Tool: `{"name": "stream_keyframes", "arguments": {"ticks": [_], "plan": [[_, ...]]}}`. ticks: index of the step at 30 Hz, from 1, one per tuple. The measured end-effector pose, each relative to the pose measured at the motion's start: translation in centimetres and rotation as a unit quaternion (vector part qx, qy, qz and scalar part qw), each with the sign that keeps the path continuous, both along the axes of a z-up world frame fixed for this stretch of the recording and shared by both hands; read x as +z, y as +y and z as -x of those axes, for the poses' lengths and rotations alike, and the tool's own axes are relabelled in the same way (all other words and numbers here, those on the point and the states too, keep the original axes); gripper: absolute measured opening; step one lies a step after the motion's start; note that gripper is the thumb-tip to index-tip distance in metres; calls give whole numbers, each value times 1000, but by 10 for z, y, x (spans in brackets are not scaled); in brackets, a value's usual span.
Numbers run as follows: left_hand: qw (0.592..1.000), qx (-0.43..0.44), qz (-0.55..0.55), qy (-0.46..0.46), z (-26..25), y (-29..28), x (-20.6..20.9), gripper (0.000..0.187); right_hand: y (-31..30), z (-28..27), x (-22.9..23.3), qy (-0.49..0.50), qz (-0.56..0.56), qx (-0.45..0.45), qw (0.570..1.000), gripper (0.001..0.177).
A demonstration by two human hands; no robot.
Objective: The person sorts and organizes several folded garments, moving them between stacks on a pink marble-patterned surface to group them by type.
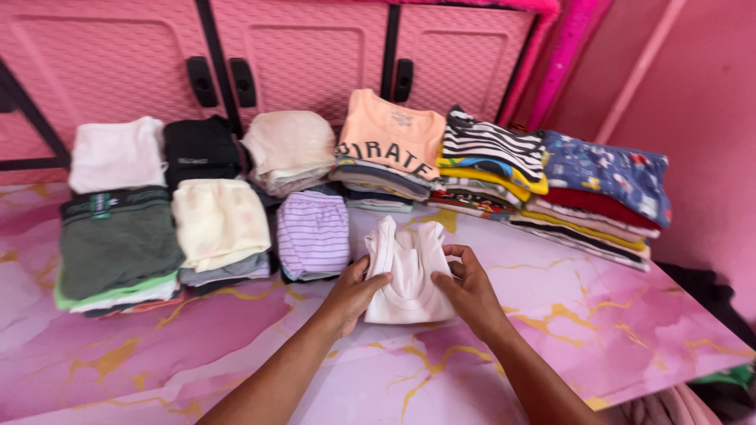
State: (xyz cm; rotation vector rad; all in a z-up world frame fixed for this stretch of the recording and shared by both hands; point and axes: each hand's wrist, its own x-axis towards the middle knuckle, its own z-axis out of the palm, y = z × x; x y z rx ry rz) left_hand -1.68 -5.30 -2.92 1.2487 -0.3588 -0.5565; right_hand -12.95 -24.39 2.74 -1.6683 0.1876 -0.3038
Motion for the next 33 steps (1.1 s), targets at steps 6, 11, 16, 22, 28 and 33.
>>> {"name": "stream_keyframes", "arguments": {"ticks": [6, 11, 16, 22, 28, 33], "plan": [[998, 39, -22, -41, -31, 19, 47, 51, 19, -29, 32, -83, 19, 38, 996, 64], [968, 95, -70, -220, -99, 1, 102, 56, 7, -85, 75, -198, 68, 31, 977, 68], [903, 181, -135, -364, -185, -39, 148, 56, -18, -165, 104, -272, 107, -46, 955, 64], [823, 297, -161, -456, -238, -66, 149, 89, -48, -254, 69, -374, 356, -197, 834, 49], [835, 280, -277, -383, -244, -63, 122, 88, -44, -271, 33, -262, 375, -155, 876, 38], [848, 279, -259, -369, -236, -58, 128, 89, -41, -263, 45, -259, 365, -158, 880, 40]]}}
